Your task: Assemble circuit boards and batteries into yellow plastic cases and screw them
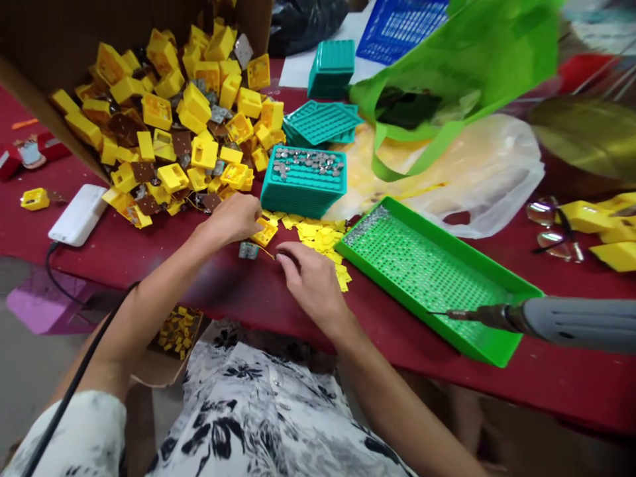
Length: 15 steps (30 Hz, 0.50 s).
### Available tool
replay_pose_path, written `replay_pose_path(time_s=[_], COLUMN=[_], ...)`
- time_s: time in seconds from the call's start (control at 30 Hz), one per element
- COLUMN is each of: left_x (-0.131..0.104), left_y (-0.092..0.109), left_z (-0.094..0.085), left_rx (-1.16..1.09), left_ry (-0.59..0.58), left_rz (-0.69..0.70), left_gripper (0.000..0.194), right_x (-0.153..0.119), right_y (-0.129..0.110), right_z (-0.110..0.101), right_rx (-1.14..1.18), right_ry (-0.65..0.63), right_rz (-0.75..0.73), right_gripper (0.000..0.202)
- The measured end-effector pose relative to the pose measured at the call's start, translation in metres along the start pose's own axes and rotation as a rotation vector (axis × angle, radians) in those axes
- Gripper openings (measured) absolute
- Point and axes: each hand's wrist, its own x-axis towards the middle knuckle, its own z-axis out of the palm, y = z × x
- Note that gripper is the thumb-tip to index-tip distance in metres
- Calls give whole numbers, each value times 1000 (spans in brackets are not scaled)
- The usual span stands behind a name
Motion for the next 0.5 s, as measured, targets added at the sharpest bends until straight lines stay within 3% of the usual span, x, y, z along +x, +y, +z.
replay_pose_path(time_s=[0.1, 0.27, 0.5], left_x=[-4, -3, 1], left_y=[4, 8, 18], left_z=[7, 20, 21], left_rx=[-34, -51, -87], left_ry=[-69, 10, -46], left_rz=[44, -48, -53], left_gripper=[30, 31, 36], right_x=[-6, -12, -19], right_y=[11, 30, 37], right_z=[-6, -9, -16], right_rx=[61, 29, -14], right_ry=[2, 35, -57], right_rz=[60, 102, 11], right_gripper=[17, 17, 22])
